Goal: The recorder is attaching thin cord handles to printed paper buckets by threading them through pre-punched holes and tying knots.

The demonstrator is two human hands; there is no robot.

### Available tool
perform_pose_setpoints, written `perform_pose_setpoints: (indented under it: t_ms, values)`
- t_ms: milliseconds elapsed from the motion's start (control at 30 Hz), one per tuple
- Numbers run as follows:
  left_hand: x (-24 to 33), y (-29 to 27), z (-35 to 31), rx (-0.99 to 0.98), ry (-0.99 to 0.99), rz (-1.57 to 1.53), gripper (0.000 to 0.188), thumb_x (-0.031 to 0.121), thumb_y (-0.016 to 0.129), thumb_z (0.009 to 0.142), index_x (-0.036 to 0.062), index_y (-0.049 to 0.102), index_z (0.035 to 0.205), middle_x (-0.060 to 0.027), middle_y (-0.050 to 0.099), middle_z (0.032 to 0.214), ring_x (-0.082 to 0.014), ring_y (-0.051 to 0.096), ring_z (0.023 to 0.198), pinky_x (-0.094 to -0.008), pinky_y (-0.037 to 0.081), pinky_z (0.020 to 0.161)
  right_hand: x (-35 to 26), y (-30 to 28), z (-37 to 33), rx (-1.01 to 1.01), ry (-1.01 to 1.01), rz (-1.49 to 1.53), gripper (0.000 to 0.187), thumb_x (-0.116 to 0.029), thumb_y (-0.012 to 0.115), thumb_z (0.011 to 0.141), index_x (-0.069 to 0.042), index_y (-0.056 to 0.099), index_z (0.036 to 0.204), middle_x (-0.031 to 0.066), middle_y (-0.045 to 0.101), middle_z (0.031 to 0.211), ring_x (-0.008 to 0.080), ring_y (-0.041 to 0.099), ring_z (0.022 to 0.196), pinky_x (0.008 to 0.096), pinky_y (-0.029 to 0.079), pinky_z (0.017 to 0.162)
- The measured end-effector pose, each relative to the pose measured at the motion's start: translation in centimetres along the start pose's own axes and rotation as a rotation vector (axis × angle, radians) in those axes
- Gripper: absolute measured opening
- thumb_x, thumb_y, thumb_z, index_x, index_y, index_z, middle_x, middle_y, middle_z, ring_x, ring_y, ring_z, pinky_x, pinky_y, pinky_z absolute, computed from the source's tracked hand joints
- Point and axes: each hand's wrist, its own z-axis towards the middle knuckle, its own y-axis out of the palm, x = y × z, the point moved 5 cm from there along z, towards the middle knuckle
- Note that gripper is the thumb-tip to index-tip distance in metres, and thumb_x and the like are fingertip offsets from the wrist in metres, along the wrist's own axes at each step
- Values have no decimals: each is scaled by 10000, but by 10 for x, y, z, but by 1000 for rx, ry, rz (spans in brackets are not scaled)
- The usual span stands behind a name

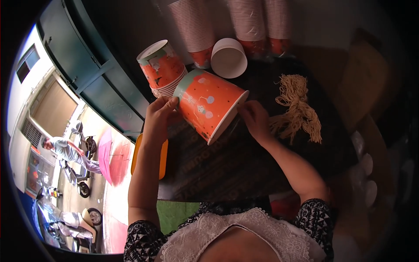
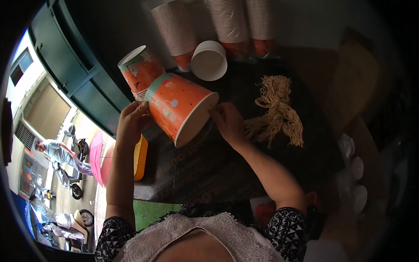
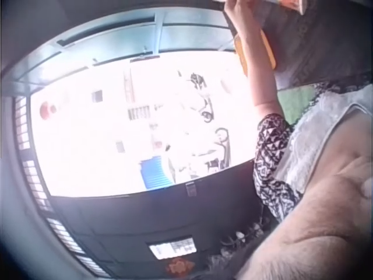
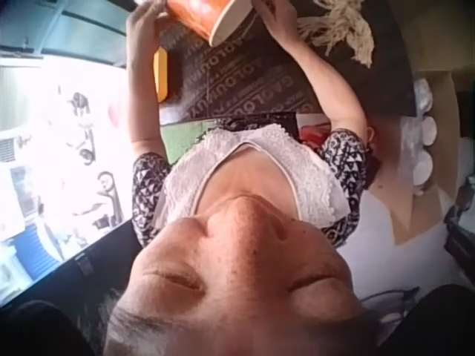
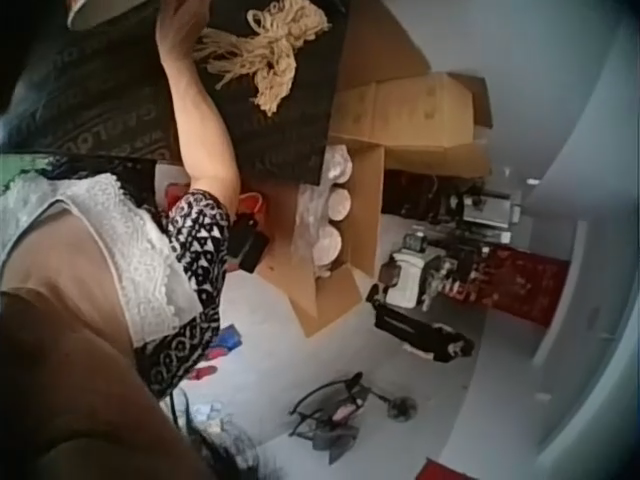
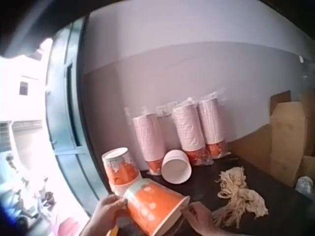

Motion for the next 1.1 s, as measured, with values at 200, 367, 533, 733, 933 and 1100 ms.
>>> perform_pose_setpoints:
  t_ms: [200,367,533,733,933,1100]
  values:
    - [-5,7,3,-10,-27,-10,312,281,616,926,-13,603,1032,-74,652,897,-160,649,743,-296,548,695,9,0,5,65,-19,-71,140,-139,654,875,-10,598,872,155,607,748,272,623,681,351,475,608]
    - [-9,0,12,-24,-97,-86,337,270,589,940,-31,590,1092,-102,661,932,-191,661,765,-324,562,698,8,-1,6,59,-86,19,62,-70,638,872,-15,608,874,149,626,766,271,639,692,340,477,604]
    - [-18,-9,18,-63,-177,-179,360,261,584,943,-40,563,1138,-123,663,939,-206,665,759,-340,569,694,5,-4,7,-95,2,47,73,-36,638,850,-8,611,912,125,616,788,272,620,728,337,478,634]
    - [-17,-10,27,17,-78,-22,354,285,574,949,-29,574,1114,-111,660,947,-191,669,728,-324,567,652,-28,-11,8,64,-350,-45,127,-20,568,857,-1,577,982,149,551,969,325,550,907,367,464,763]
    - [-26,-5,35,89,40,192,320,307,622,926,-6,616,992,-47,644,834,-120,619,669,-255,517,629,-54,11,-5,-324,-317,237,354,-213,547,955,10,501,1226,167,507,1205,325,540,1063,369,450,907]
    - [-26,20,35,100,70,162,292,302,660,903,14,611,897,-17,614,759,-85,554,622,-219,464,592,-64,14,-7,-418,-312,330,369,-271,582,944,11,537,1179,165,540,1190,279,568,1043,358,453,898]
